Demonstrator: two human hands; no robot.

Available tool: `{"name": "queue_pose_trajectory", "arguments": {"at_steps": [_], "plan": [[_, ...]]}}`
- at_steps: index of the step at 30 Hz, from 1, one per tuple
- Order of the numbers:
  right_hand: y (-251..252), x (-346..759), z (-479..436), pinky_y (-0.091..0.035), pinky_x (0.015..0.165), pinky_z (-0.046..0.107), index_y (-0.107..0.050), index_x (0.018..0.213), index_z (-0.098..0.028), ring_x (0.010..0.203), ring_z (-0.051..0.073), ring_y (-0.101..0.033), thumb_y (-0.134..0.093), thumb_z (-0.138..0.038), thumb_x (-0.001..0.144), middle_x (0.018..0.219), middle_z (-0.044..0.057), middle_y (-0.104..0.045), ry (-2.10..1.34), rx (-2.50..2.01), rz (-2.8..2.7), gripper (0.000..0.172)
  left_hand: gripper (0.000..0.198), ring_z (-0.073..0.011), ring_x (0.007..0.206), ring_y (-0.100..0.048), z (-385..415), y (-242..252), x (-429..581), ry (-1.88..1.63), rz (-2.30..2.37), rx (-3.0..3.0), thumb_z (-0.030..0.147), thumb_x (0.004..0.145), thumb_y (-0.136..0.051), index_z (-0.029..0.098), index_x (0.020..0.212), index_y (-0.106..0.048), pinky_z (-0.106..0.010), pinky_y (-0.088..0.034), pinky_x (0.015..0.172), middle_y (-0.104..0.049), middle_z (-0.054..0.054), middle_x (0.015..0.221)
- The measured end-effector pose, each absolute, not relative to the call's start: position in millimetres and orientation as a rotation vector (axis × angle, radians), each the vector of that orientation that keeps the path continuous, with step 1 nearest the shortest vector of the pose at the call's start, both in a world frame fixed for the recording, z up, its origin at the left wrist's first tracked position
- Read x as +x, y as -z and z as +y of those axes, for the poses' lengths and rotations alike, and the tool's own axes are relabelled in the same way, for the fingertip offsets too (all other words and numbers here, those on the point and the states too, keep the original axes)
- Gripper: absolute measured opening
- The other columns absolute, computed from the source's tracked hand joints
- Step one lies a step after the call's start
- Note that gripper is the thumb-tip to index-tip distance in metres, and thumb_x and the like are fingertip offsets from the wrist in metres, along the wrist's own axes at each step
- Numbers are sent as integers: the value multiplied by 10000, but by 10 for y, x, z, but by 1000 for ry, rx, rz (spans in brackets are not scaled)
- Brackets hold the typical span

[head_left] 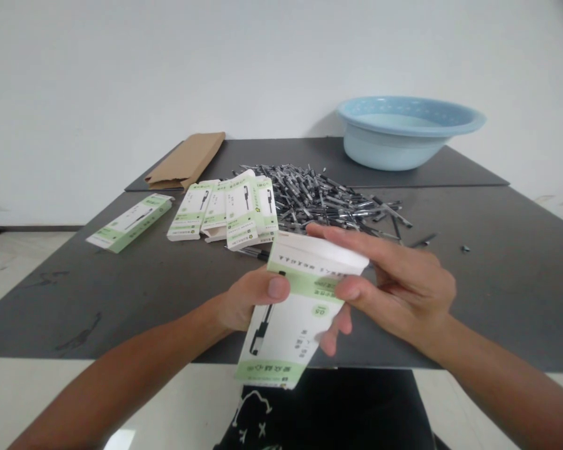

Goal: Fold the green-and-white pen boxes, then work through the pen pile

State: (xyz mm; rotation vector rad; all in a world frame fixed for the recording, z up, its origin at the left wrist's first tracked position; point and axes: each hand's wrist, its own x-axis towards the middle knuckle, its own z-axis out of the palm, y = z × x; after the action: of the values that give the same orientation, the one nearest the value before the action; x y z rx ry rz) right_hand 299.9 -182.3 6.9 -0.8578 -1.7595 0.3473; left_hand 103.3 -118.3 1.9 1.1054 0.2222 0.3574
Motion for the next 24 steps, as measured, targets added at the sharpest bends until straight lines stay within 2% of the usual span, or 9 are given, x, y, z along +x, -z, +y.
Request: {"name": "queue_pose_trajectory", "arguments": {"at_steps": [3, 5, 7, 11, 16, 21, 24], "plan": [[-67, 3004, -1804, -620, 488, 228, -732, 1424, -376, 725, 150, -809, -776, -329, 995, 1319, 32, -812, -426, -811, -1706, 434, 542, -209, 674, -727, -1167, 47, 1017, -239, 137, 891, 594, 715, -854, 197, 1070, -751, -297, -565, 609, -766, -84, 891], [-78, 3011, -1785, -631, 519, 219, -758, 1387, -378, 726, 143, -811, -732, -350, 1027, 1232, 9, -843, -499, -840, -1645, 362, 521, -205, 692, -724, -1160, 67, 1007, -234, 137, 842, 558, 725, -863, 179, 1071, -772, -284, -555, 607, -764, -91, 912], [-105, 3014, -1771, -681, 624, 242, -797, 1323, -376, 827, 168, -836, -725, -363, 1032, 1161, -6, -859, -577, -908, -1559, 301, 529, -212, 719, -729, -1155, 62, 994, -242, 151, 824, 548, 728, -865, 157, 1076, -785, -280, -553, 611, -766, -102, 931], [-188, 2997, -1778, -712, 729, 257, -854, 1179, -382, 900, 186, -848, -813, -374, 962, 1093, -29, -867, -667, -1035, -1462, 221, 579, -232, 769, -750, -1144, 27, 973, -295, 175, 810, 579, 721, -878, 146, 1094, -790, -281, -564, 637, -773, -107, 953], [-233, 2977, -1817, -701, 673, 239, -869, 1107, -398, 756, 156, -832, -817, -342, 960, 956, -50, -871, -684, -1062, -1386, 165, 628, -233, 768, -751, -1125, 44, 979, -246, 178, 849, 638, 717, -877, 115, 1054, -796, -272, -566, 635, -773, -121, 956], [-220, 2977, -1796, -691, 664, 230, -877, 1053, -403, 807, 166, -839, -835, -305, 940, 970, -48, -871, -644, -1095, -1348, 155, 610, -233, 759, -759, -1136, 94, 994, -285, 188, 877, 629, 746, -858, 114, 1067, -793, -266, -574, 625, -783, -124, 957], [-220, 2974, -1780, -680, 599, 245, -880, 1052, -378, 702, 163, -819, -831, -306, 942, 891, -43, -866, -685, -1105, -1319, 140, 603, -238, 763, -770, -1156, 104, 992, -320, 181, 889, 618, 765, -858, 128, 1106, -779, -269, -582, 622, -788, -123, 960]]}}
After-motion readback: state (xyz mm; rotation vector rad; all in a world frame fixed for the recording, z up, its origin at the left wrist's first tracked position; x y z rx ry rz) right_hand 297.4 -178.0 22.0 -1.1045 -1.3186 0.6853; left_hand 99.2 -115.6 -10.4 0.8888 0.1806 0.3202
